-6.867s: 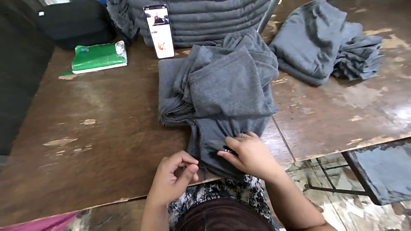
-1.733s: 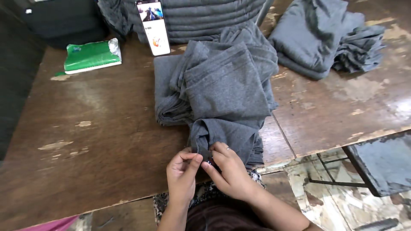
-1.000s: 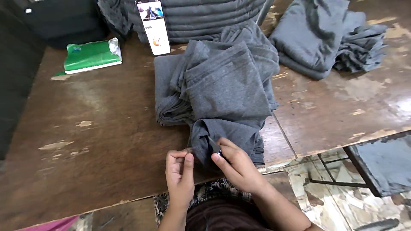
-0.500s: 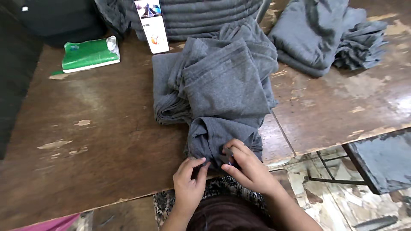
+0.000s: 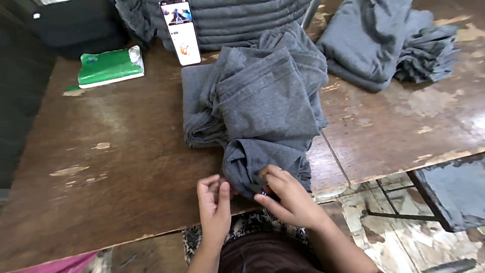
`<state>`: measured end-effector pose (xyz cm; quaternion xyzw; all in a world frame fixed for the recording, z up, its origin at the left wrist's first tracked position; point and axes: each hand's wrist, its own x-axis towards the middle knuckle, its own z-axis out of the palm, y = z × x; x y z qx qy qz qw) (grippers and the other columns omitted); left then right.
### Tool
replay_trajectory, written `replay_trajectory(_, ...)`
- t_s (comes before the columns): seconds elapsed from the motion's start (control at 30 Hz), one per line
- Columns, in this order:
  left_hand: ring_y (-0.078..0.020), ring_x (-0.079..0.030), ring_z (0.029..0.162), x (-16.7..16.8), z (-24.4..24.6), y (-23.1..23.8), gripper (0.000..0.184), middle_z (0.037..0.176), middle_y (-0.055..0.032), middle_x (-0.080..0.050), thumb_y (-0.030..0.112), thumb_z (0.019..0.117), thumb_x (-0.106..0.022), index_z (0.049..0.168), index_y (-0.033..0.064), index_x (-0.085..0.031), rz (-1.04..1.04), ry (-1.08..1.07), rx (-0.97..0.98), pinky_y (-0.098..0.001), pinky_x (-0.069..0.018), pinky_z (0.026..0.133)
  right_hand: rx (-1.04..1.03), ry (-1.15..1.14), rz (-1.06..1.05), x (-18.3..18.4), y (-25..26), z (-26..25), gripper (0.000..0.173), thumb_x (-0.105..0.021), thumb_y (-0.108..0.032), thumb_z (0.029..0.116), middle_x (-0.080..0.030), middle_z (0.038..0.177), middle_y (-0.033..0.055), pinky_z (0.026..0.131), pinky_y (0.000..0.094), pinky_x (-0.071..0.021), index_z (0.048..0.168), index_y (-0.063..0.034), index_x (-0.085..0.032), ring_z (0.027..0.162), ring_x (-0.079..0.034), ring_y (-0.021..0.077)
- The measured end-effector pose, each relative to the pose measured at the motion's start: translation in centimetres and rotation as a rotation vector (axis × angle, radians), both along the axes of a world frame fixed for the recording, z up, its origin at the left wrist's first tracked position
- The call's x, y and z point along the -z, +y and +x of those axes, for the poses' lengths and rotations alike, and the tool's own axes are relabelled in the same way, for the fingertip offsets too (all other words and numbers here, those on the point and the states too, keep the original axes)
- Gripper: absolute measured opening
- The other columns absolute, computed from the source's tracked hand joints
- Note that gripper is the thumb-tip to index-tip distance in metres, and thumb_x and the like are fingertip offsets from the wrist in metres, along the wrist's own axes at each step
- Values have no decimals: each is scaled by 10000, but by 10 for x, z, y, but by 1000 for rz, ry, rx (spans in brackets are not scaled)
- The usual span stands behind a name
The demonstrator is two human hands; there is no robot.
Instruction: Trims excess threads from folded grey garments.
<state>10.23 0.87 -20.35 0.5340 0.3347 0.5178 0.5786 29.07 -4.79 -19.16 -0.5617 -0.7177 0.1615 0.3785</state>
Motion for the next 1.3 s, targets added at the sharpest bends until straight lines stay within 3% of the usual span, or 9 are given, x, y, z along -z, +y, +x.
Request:
replay_trajectory(0.07,-90,-714,950,-5,5,9,395,1044,5,-722,63,979,-632,1278,14,-379,-45,-43,22,-295,-605,854,89,53,60,-7,15,0,452,-484,-419,1063,-625,946,127,679,335,-521,933,-11,-629,770,-590,172)
replay_trajectory(0.2,-54,-702,869,-6,13,14,202,972,40,-713,-26,916,-688,1059,78,-590,69,-77,-41,-247,-612,782,327,-59,165,-8,54,-2,424,-613,-423,996,-574,1008,146,578,347,-527,928,-5,-590,736,-598,200)
replay_trajectory(0.37,-3,-679,918,3,-2,13,142,962,81,-715,29,866,-775,947,140,-741,377,109,-140,-165,-587,785,263,152,296,-5,51,19,247,-616,-54,801,-608,1074,134,680,269,-522,1035,7,-568,842,-604,146)
replay_trajectory(0.47,-20,-692,941,10,-17,18,99,899,21,-727,6,802,-770,854,71,-715,525,268,-143,-163,-573,844,85,416,313,-9,25,38,195,-570,-51,856,-741,1043,-3,732,218,-584,1026,-141,-539,865,-709,48)
replay_trajectory(0.6,-32,-685,908,9,-27,24,54,867,-44,-724,19,812,-762,805,15,-708,535,446,-14,-145,-545,858,87,59,2,-3,6,41,172,-522,-118,917,-681,819,76,657,276,-520,949,4,-638,721,-621,109)
replay_trajectory(0.77,-23,-719,922,5,-39,30,42,974,-17,-764,56,877,-750,897,35,-720,354,431,118,-173,-594,815,108,-277,-5,9,7,19,531,-470,-532,1040,-612,889,145,751,463,-510,893,-43,-615,844,-617,309)
replay_trajectory(0.93,11,-675,873,2,-41,30,76,1005,-18,-724,58,927,-678,988,14,-672,315,425,94,-140,-564,750,115,-404,-5,9,8,15,574,-436,-565,1034,-623,908,152,735,483,-526,882,-48,-633,869,-634,348)
replay_trajectory(1.13,6,-681,821,-18,-56,40,236,883,24,-718,319,1018,-635,1026,88,-682,332,127,756,-162,-570,754,91,-234,21,15,6,21,548,-432,-543,1049,-588,879,133,769,450,-495,865,-54,-596,851,-594,299)
replay_trajectory(1.3,-40,-689,925,-16,-23,30,207,973,-26,-750,192,1014,-641,1134,38,-712,542,440,241,-191,-564,862,104,-161,15,17,5,22,552,-410,-546,1057,-568,859,115,772,422,-476,863,-58,-582,832,-572,262)
